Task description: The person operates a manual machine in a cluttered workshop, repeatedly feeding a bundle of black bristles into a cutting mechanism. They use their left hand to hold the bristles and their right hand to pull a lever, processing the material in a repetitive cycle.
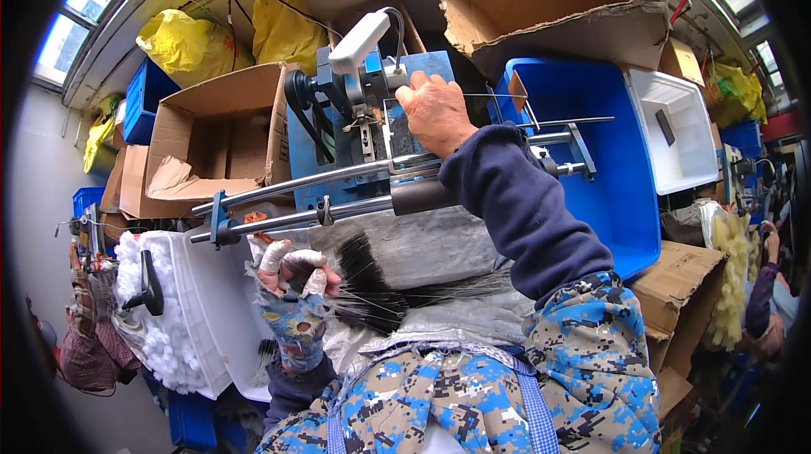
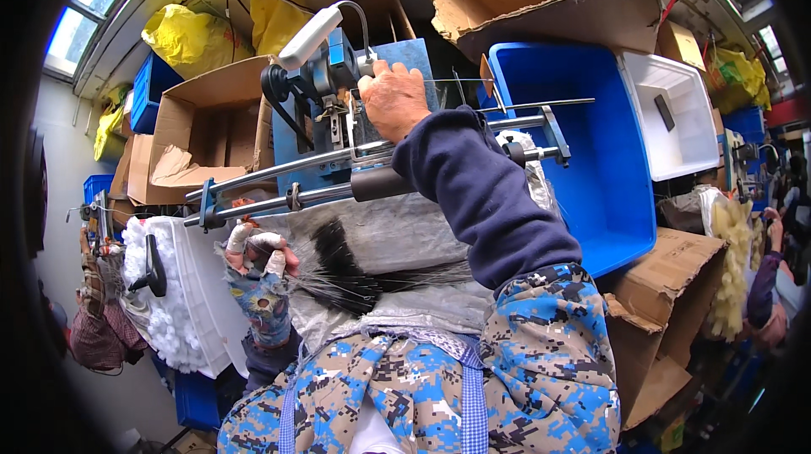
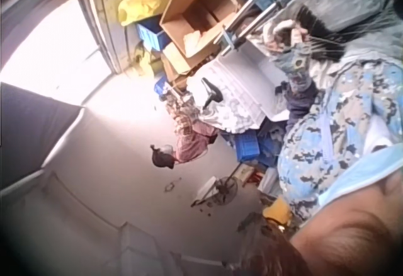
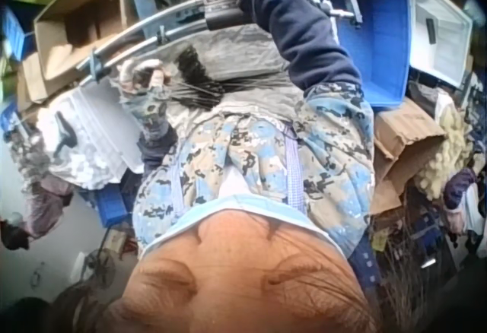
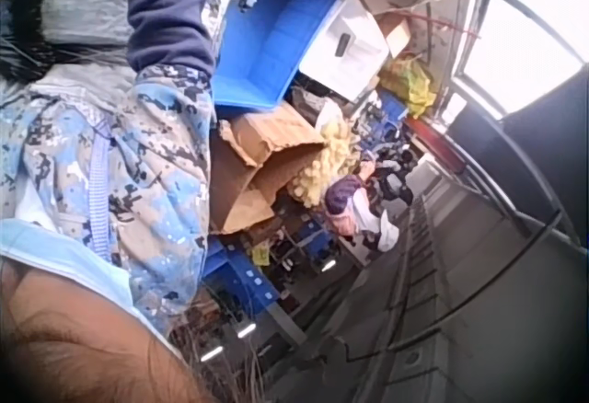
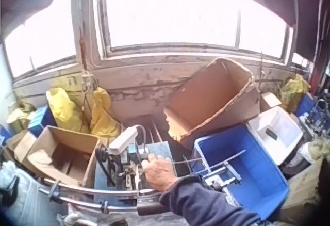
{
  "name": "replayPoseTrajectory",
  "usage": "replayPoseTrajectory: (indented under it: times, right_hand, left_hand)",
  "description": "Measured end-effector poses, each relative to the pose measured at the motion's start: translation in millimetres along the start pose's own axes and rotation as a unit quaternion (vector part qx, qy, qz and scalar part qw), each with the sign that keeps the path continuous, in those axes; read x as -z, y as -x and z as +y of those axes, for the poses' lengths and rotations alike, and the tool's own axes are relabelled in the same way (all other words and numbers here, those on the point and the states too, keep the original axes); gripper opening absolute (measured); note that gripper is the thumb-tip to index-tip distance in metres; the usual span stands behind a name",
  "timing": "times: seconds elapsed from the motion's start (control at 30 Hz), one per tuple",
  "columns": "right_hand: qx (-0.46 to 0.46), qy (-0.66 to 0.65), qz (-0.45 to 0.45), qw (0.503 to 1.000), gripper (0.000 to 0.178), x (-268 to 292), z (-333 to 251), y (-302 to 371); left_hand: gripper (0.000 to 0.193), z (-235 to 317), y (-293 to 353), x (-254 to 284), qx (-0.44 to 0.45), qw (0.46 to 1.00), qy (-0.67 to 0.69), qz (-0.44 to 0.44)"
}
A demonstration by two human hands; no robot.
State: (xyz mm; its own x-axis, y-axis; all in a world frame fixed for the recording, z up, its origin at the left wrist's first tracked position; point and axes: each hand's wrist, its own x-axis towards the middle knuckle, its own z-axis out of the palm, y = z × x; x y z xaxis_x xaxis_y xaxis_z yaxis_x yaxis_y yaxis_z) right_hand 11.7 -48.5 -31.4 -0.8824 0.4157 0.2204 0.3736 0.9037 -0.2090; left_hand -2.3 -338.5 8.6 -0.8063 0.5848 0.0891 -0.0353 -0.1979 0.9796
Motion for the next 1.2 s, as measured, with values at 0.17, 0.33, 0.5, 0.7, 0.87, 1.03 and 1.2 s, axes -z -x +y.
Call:
replayPoseTrajectory:
  times: [0.17,0.33,0.5,0.7,0.87,1.03,1.2]
  right_hand:
    - [-0.011,-0.057,0.024,0.998,0.018,-12.6,10.9,-4.8]
    - [-0.039,0.009,-0.01,0.999,0.021,-0.1,10.0,-1.0]
    - [-0.022,0.023,-0.002,0.999,0.054,16.8,16.3,38.1]
    - [-0.065,-0.033,-0.074,0.995,0.056,19.4,7.6,38.9]
    - [-0.052,-0.059,-0.067,0.995,0.059,9.3,-10.9,32.1]
    - [-0.042,-0.075,-0.038,0.996,0.062,-4.7,-47.2,19.3]
    - [-0.005,-0.057,-0.079,0.995,0.063,-7.8,-40.7,16.5]
  left_hand:
    - [0.054,-1.0,-0.2,-3.7,0.028,1.0,-0.004,-0.005]
    - [0.051,1.3,-1.1,-6.7,0.025,1.0,0.013,-0.008]
    - [0.048,4.1,-0.9,8.5,-0.01,1.0,-0.02,-0.006]
    - [0.046,1.4,-4.6,-21.6,-0.013,0.999,0.006,-0.04]
    - [0.047,-0.4,-1.9,-2.5,0.007,1.0,0.012,-0.002]
    - [0.048,4.8,1.5,-3.8,0.022,1.0,-0.001,0.003]
    - [0.045,8.9,-1.0,-11.2,0.032,0.999,-0.011,-0.007]
